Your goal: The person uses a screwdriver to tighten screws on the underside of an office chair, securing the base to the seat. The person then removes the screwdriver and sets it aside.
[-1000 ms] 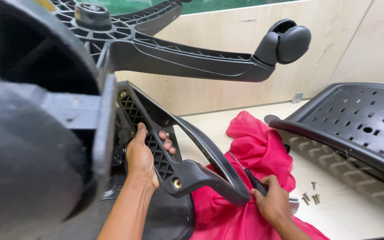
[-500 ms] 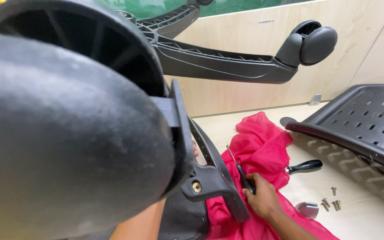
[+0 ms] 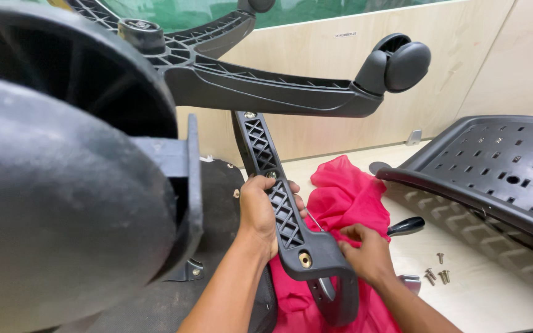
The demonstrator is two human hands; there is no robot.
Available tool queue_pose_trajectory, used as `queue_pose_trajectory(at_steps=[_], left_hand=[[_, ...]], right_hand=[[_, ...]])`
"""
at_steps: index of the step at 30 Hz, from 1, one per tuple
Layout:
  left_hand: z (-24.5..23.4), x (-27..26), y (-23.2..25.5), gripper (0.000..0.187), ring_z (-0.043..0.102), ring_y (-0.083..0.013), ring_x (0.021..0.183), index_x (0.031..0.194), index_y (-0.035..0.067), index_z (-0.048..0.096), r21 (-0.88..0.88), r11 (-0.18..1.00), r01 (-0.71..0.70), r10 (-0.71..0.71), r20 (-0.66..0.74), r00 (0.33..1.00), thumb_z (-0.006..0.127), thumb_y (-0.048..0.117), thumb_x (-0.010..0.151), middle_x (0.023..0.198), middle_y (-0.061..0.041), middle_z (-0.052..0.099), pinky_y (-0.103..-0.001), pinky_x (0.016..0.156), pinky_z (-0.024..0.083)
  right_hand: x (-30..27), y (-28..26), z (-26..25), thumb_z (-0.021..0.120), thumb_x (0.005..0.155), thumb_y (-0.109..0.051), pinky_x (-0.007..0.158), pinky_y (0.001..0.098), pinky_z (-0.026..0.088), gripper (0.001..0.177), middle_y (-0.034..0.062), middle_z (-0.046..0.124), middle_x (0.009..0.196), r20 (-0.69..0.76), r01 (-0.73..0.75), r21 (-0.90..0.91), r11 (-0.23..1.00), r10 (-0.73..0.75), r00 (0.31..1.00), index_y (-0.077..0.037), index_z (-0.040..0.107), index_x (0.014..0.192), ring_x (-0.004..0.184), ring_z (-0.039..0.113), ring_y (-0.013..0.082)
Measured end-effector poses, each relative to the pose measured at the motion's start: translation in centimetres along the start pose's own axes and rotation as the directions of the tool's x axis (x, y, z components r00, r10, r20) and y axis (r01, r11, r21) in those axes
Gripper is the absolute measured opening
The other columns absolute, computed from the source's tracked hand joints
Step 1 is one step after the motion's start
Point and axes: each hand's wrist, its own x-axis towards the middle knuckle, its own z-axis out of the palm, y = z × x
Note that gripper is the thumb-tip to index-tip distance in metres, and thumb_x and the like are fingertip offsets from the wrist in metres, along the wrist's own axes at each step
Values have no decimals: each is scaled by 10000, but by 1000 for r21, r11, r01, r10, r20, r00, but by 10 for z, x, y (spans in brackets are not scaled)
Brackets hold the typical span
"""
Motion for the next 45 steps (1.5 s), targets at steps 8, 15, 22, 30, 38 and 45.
queue_pose_trajectory(at_steps=[8, 15, 22, 30, 38, 45], left_hand=[[25, -7, 7, 386, 588, -252, 469, 826, -56, 637, 246, 963, -114, 109, 35, 993, 359, 202, 900, 587, -168, 613, -382, 487, 549], [50, -3, 25, 347, 594, -228, 494, 876, -92, 625, 449, 891, -68, 14, 122, 992, 432, 190, 930, 671, -180, 607, -375, 470, 537], [70, -9, 10, 338, 621, -220, 527, 981, -64, 637, 591, 807, 7, -111, 140, 984, 448, 216, 956, 728, -157, 637, -357, 472, 556], [93, -9, -32, 290, 673, -194, 650, 1085, -71, 639, 585, 811, -16, -118, 190, 975, 523, 151, 940, 858, -166, 666, -355, 501, 591], [97, 5, -43, 250, 686, -182, 617, 1069, -65, 698, 562, 826, -38, -113, 233, 966, 537, 80, 944, 813, -153, 693, -340, 489, 588], [73, 15, -30, 200, 676, -152, 610, 1045, -100, 742, 470, 881, -58, -57, 226, 973, 646, 2, 902, 809, -129, 727, -288, 495, 553]], right_hand=[[24, -111, -48, 718, 897, -171, 841, 332, 532, 305, 82, 778, 994, 83, 10, 546, 838, -65, 994, 22, 744, 1132, 905, 686, 145], [18, -145, -69, 668, 933, -126, 811, 308, 571, 326, 109, 715, 913, 126, 44, 759, 650, -212, 969, 85, 711, 1179, 819, 673, 149], [25, -115, -79, 631, 921, -85, 780, 306, 569, 203, 73, 732, 899, 126, -58, 888, 457, -120, 985, 55, 691, 1055, 805, 685, 145], [13, -75, -99, 713, 910, -166, 719, 296, 557, 222, 58, 734, 871, -13, 7, 745, 667, 5, 1000, 12, 750, 1037, 777, 669, 125], [5, -76, -119, 776, 860, -127, 671, 256, 547, 181, 52, 781, 794, -242, 269, 325, 907, -195, 951, -5, 801, 991, 705, 678, 88], [12, -90, -104, 754, 871, -96, 708, 257, 583, 197, 76, 794, 849, -130, 226, 493, 840, -185, 974, 20, 784, 1028, 754, 724, 105]])
